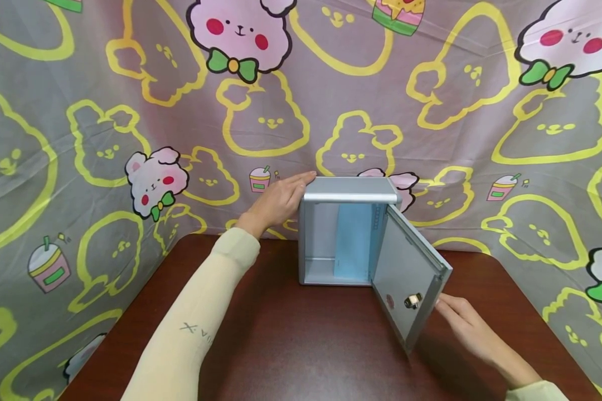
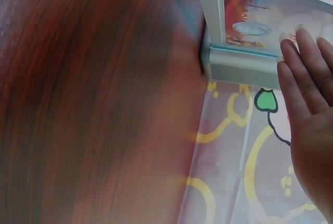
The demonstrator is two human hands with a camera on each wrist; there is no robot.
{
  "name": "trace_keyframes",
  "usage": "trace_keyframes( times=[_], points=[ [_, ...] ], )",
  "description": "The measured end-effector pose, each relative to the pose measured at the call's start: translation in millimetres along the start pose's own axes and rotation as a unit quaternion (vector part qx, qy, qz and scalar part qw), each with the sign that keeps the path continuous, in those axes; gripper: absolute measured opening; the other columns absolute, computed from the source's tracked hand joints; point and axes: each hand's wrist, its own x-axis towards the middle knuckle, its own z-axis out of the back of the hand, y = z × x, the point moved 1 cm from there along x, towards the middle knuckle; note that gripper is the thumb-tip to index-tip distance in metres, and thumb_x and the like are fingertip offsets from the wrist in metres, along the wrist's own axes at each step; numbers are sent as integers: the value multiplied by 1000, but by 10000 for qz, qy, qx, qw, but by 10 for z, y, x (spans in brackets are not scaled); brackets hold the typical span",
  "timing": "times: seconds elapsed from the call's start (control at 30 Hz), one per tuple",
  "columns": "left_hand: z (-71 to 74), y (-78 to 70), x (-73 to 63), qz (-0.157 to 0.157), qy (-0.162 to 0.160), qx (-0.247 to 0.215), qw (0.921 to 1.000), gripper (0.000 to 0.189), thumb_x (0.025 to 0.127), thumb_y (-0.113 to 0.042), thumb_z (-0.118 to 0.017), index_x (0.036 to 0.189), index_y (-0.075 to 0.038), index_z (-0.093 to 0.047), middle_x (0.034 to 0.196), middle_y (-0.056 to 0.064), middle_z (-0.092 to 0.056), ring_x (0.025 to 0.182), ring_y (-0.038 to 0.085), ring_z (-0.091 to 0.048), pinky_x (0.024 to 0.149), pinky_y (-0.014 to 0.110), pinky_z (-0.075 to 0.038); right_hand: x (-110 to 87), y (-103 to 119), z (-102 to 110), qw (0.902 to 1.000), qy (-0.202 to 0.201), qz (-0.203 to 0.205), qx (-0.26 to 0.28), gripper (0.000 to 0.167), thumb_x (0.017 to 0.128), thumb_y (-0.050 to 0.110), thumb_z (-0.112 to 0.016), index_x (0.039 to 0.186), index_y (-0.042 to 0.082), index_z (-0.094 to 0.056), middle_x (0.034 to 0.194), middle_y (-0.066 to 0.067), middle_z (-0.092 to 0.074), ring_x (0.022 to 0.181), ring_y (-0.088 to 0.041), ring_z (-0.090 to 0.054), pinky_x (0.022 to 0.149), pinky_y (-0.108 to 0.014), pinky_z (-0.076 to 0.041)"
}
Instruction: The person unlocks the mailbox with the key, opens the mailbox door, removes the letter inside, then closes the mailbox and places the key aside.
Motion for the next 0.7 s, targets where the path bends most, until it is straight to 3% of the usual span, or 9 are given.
trace_keyframes(
  times=[0.33,0.53,0.7],
  points=[
    [-5,0,-10,54,28,0,10000,51,113,-31,-23,156,-14,-44,160,-1,-43,148,14,-38,122,31,-27,-32,7,61,9977,-250,-420,-476,37,110,4,-39,133,4,-67,129,9,-69,123,5,-57,98,-7,-40],
    [-1,-5,-1,60,25,-8,10000,52,113,-33,-22,157,-15,-44,160,-2,-43,148,14,-38,122,31,-27,-47,-14,86,9943,-536,-490,-783,35,110,5,-39,122,6,-72,121,12,-71,116,6,-59,95,-7,-40],
    [-2,-8,2,63,29,-23,10000,52,113,-32,-23,157,-14,-44,160,-1,-43,148,14,-38,123,31,-27,-56,-40,103,9917,-685,-496,-963,34,109,5,-40,123,6,-72,119,13,-71,113,8,-60,93,-6,-41]
  ],
)
